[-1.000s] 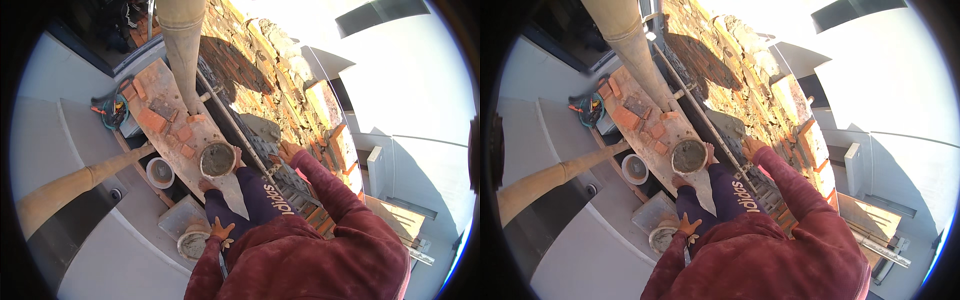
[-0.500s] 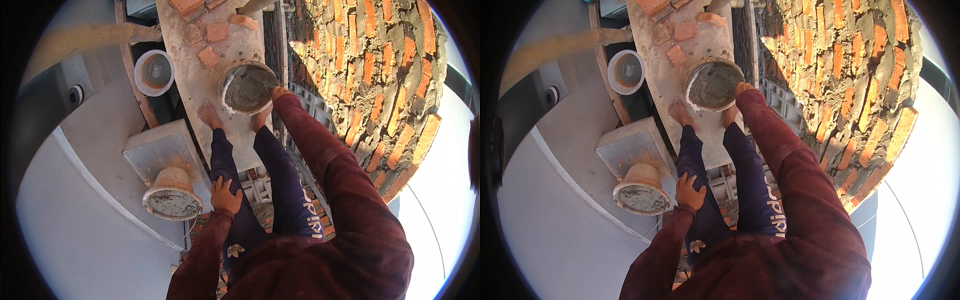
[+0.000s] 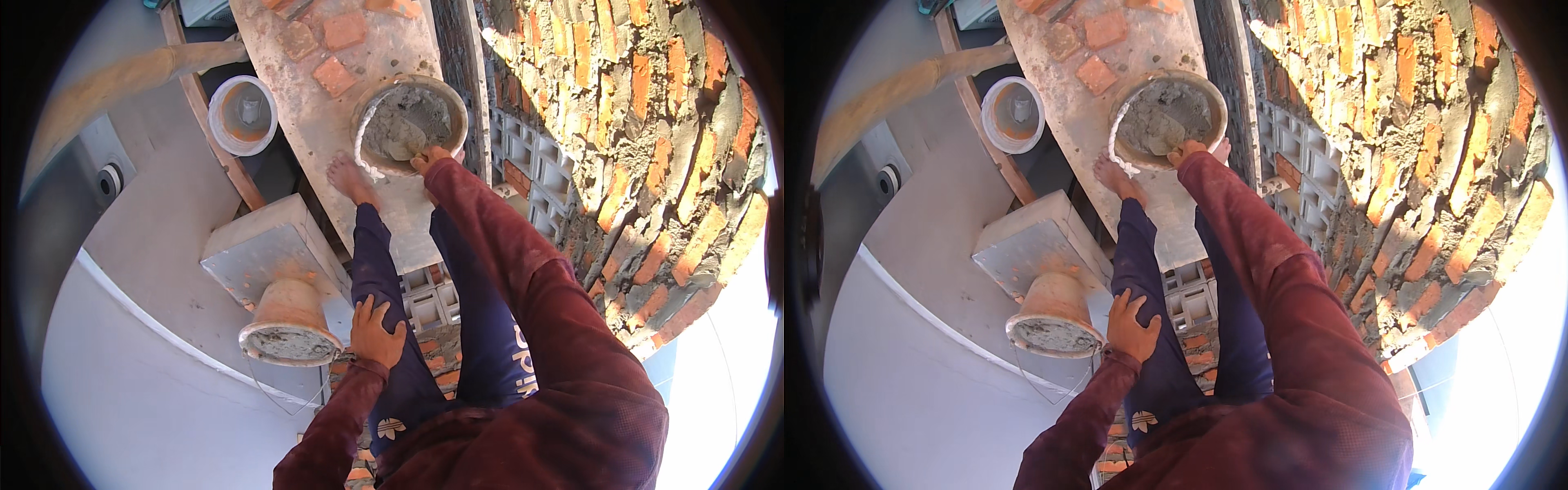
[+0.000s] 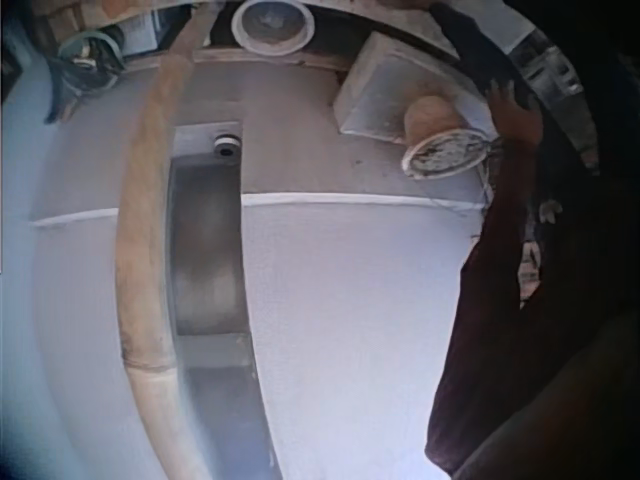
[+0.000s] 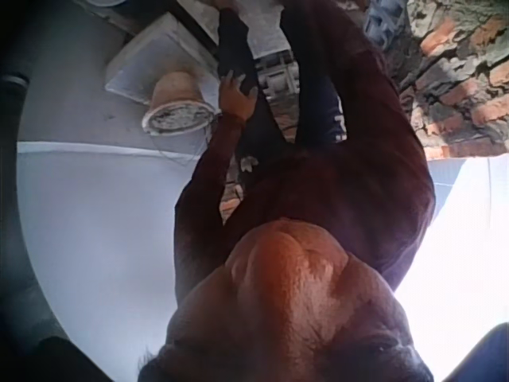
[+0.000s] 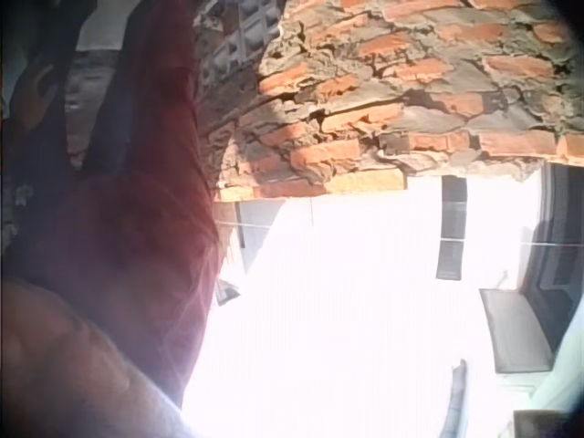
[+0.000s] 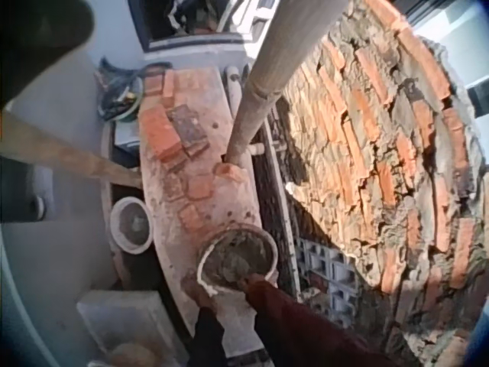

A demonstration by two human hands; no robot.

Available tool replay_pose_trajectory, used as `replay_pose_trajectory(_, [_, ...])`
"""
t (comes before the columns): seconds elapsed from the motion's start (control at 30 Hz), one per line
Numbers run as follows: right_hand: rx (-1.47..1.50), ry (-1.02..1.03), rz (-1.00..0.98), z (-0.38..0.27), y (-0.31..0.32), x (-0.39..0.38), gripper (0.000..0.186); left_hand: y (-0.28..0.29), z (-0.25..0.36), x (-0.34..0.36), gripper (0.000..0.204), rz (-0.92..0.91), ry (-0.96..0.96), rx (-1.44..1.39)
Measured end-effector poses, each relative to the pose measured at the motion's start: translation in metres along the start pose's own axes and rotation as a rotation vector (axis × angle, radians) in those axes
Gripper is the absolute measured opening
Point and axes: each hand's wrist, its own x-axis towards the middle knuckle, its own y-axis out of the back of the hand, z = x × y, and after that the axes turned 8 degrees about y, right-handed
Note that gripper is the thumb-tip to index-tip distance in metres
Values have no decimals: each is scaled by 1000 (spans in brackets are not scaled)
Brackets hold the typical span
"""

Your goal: The person scoops mortar from a bucket using a trowel and applies it to a brick wall. They then pick up a red brick, place it onto the mortar bed, and press it into position. The person repeats this process, adding mortar and bricks to extend the wall structure.

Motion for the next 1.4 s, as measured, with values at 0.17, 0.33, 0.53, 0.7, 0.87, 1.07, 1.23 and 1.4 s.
replay_pose_trajectory(0.17, [349, 127, -62, 87, -13, -6, 29, 3, 2, 0, 45, 4, -24, 36])
replay_pose_trajectory(0.33, [216, 370, 62, 102, 6, -14, 13, 10, 3, 2, 45, 36, -36, 41])
replay_pose_trajectory(0.53, [303, 356, -7, 93, 63, -46, 11, 32, 20, 8, 44, 96, -102, 66])
replay_pose_trajectory(0.7, [416, 274, -107, 58, 95, -148, 14, 33, 12, 5, 44, 97, -160, 104])
replay_pose_trajectory(0.87, [516, 220, 179, -10, 204, -314, 24, 42, 6, 14, 53, 161, -295, 290])
replay_pose_trajectory(1.07, [828, 87, 360, -121, 398, -497, 18, 111, 35, -13, 53, -60, -383, 69])
replay_pose_trajectory(1.23, [780, 192, 620, -154, 516, -543, 13, 173, 35, -41, 54, 10, -286, 22])
replay_pose_trajectory(1.4, [-5, -10, 819, -113, 626, -481, 31, 200, 35, -68, 53, 127, -163, -118])
